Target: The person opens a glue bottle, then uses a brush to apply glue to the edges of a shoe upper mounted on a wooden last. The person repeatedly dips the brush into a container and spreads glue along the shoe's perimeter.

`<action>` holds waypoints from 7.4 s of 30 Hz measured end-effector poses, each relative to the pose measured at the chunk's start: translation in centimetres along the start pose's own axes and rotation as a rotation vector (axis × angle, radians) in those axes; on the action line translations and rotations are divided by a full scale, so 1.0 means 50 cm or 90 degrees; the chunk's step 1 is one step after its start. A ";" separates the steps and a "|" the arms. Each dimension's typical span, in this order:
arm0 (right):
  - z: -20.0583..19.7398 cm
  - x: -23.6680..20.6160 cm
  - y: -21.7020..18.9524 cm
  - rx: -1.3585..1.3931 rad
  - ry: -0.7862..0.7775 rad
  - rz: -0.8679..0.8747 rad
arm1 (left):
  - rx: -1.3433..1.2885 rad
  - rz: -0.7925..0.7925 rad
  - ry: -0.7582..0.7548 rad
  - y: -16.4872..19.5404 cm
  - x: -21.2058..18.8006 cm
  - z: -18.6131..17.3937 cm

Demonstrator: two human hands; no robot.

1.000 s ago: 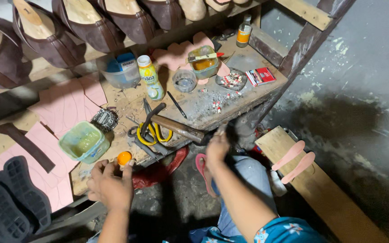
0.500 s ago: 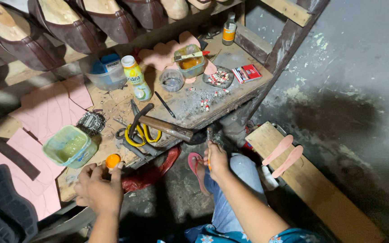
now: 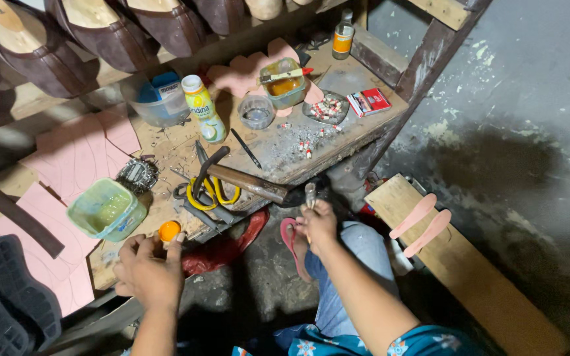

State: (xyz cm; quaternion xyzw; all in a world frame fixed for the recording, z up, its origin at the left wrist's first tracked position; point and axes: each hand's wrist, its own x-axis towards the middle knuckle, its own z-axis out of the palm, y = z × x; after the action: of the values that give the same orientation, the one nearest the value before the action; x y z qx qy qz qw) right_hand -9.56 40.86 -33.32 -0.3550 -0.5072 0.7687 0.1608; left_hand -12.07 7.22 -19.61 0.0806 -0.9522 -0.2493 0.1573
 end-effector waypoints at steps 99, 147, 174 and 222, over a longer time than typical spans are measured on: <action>0.015 -0.283 -0.067 -0.442 -0.550 -0.118 | -0.023 -0.008 0.051 0.063 0.010 -0.072; 0.017 -0.199 -0.100 -0.019 -0.239 0.187 | -0.646 -0.339 -0.389 -0.045 -0.278 -0.141; 0.077 -0.077 0.045 -0.438 -0.224 -0.373 | -0.553 -0.585 -0.231 -0.312 -0.165 -0.086; 0.176 -0.106 0.041 -0.115 -0.197 -0.146 | -0.589 -0.597 -0.174 -0.294 -0.171 -0.118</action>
State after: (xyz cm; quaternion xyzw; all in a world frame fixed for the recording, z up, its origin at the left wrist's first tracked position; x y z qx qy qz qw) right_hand -11.86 30.91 -31.08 -0.1857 -0.6297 0.7422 0.1346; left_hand -0.93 -6.15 -24.32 0.3780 -0.6229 -0.6812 -0.0714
